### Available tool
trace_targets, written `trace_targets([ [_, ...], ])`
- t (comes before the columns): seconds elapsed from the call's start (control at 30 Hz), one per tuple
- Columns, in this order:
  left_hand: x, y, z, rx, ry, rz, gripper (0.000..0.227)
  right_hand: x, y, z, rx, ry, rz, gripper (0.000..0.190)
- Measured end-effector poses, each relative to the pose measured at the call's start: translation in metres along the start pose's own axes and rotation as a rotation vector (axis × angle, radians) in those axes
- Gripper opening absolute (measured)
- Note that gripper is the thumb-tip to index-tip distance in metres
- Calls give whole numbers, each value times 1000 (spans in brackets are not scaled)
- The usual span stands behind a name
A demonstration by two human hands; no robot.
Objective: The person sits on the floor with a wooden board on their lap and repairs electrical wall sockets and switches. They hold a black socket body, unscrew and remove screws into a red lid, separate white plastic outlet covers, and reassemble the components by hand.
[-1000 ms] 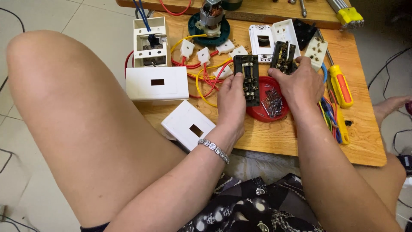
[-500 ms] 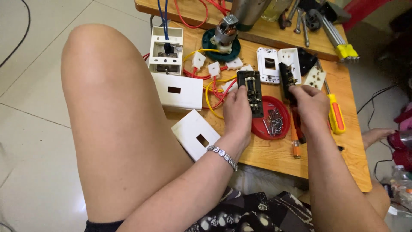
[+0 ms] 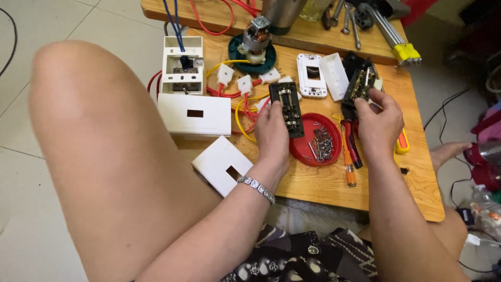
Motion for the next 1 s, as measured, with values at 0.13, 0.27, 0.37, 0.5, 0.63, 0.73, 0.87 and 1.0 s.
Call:
trace_targets([
  [0.13,-1,-7,-5,-42,-25,-43,47,5,15,-12,54,-27,-22,37],
  [0.27,0,-7,-4,-66,-39,-117,47,4,20,-1,99,34,-10,31],
  [0.37,6,-6,-2,-57,16,-152,45,3,25,5,111,57,-21,29],
  [0.5,12,-15,-15,-44,127,-134,37,-2,45,-14,168,69,-55,27],
  [0.63,11,-22,-19,-50,161,-143,33,-21,56,-18,220,64,-115,26],
  [0.73,7,-30,-27,-68,153,-158,31,-34,67,-23,253,68,-140,27],
  [0.87,7,-40,-35,-102,123,-131,26,-35,76,-29,145,32,-217,36],
  [1.0,9,-44,-36,-111,93,-119,27,-33,76,-30,157,-16,-203,32],
])
Point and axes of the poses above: each hand's wrist, its own y-axis away from the middle knuckle, its own x-axis out of the back of the hand, z = x × y, the point moved 7 cm from there along -y, towards the middle knuckle, and after that the axes turned 4 degrees about -x, right-handed, at the moved point
